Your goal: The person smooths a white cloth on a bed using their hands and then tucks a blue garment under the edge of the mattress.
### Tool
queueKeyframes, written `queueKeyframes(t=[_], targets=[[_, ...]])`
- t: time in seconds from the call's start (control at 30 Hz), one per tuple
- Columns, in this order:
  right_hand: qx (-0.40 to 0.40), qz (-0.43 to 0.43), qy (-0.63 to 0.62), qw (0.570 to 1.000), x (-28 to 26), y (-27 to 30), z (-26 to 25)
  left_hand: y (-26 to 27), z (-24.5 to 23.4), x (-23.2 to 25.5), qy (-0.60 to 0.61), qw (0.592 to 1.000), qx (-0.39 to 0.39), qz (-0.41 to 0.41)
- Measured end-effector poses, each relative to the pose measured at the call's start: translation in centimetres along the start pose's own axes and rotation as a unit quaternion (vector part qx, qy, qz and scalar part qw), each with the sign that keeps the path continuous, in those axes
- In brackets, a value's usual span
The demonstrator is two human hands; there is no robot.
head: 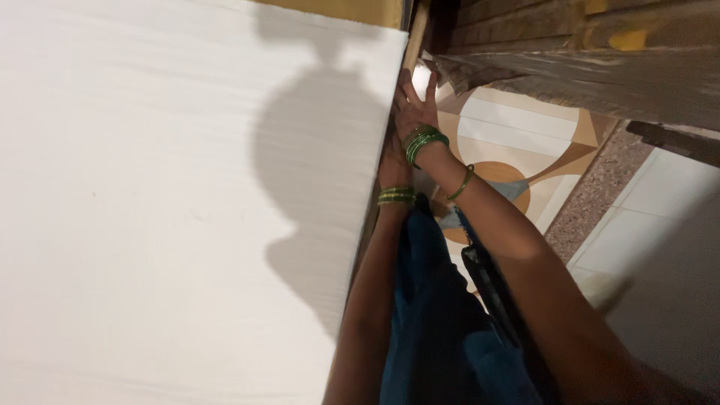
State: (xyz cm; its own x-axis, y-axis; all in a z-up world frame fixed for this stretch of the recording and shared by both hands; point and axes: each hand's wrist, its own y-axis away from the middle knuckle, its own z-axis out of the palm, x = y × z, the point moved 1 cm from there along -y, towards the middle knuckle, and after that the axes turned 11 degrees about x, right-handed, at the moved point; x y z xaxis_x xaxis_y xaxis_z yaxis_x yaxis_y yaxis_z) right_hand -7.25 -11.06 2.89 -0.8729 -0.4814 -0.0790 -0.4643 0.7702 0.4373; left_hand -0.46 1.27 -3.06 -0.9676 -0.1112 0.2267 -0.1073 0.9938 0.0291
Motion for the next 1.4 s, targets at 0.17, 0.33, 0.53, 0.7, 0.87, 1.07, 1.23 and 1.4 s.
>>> queueKeyframes(t=[0.17,0.33,0.53,0.7,0.87,1.07,1.23,1.4], targets=[[-0.063,0.012,-0.05,0.997,-0.3,-0.4,-1.2,4.2,-4.0,0.1,0.137,0.977,-0.061,-0.151],[-0.034,0.011,-0.04,0.999,-0.5,-1.1,1.7,6.3,-3.6,-1.4,0.193,0.973,-0.054,-0.111],[0.084,0.036,0.054,0.994,-0.9,-0.3,1.6,3.7,-1.0,-2.2,0.121,0.964,-0.195,-0.134],[-0.056,0.005,-0.022,0.998,-3.8,2.9,3.3,4.0,-1.5,-1.6,0.108,0.983,-0.097,-0.114],[-0.013,-0.025,0.0,1.0,-7.1,5.3,5.0,5.1,-3.1,-2.1,0.128,0.983,-0.049,-0.122],[-0.041,-0.027,-0.053,0.997,-6.3,6.1,1.2,6.2,-4.3,-2.2,0.134,0.983,-0.052,-0.11],[-0.12,-0.019,-0.066,0.99,-6.8,5.6,-0.1,8.8,-7.9,-1.0,0.199,0.967,-0.057,-0.148],[-0.145,0.022,-0.127,0.981,-7.2,4.9,1.8,10.6,-10.2,-0.3,0.147,0.966,0.018,-0.211]])
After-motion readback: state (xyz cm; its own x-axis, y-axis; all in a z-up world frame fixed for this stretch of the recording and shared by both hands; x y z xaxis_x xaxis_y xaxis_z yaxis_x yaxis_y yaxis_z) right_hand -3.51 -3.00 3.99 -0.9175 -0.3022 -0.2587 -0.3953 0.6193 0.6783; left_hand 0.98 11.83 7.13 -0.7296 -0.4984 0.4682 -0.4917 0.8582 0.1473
